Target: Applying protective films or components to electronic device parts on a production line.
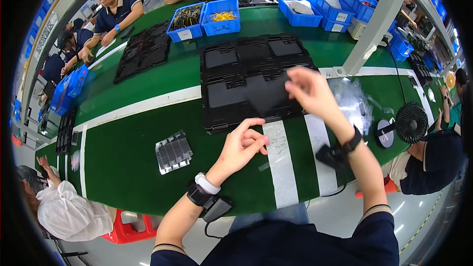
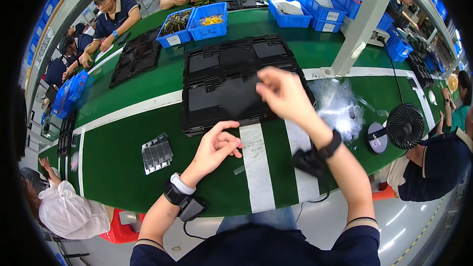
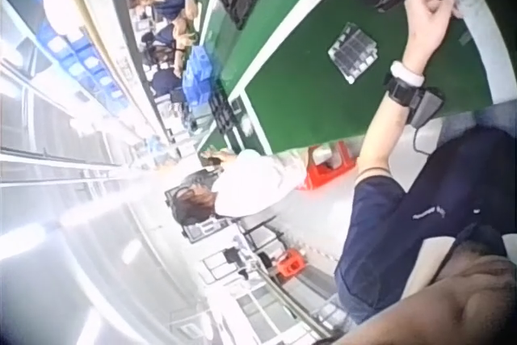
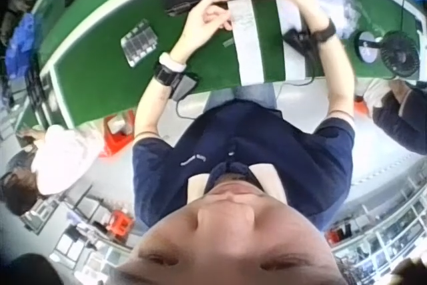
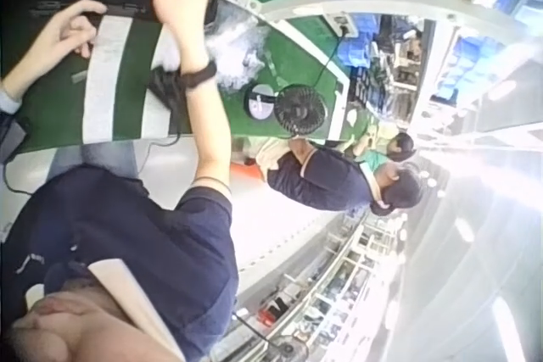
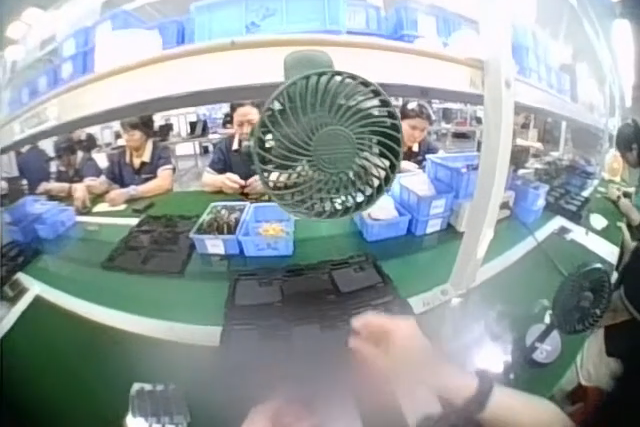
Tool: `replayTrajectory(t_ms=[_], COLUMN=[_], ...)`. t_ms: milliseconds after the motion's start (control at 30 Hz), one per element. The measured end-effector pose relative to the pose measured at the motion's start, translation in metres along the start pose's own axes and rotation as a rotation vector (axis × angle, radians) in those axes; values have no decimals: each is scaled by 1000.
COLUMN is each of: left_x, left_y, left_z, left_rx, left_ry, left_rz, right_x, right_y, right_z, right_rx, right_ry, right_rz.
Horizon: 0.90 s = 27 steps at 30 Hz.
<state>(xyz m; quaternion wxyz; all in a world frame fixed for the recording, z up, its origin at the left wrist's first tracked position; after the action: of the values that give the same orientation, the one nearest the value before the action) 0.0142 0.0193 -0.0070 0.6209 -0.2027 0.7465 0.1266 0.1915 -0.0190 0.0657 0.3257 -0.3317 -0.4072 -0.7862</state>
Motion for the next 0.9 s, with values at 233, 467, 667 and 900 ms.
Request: replayTrajectory(t_ms=[233, 467, 667, 900], left_x=[1, 5, 0, 3], left_y=[-4, -1, -5, 13], left_z=[2, 3, 6, 0], left_rx=[2, -5, -11, -145], left_ry=[-8, -42, -38, 0], left_rz=[30, 40, -2, -164], right_x=[-67, -74, -33, 50], right_y=[10, -34, -33, -75], right_z=[93, 88, 81, -29], right_rx=[-208, 202, 115, 677], right_ry=[-79, -270, 23, -89], right_rz=[-369, -833, -996, -769])
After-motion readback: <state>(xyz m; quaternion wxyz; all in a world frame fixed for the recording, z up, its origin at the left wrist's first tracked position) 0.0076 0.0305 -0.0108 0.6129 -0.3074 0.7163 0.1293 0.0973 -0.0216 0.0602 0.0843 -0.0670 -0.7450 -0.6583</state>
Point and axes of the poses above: each hand's wrist, its own z-axis towards the middle knuckle, its own y-axis out of the back of the hand, x = y × z, the point moved 7 cm from there along z, towards the middle knuckle, and after that the axes turned 10 degrees about y, right-handed, at the moved point
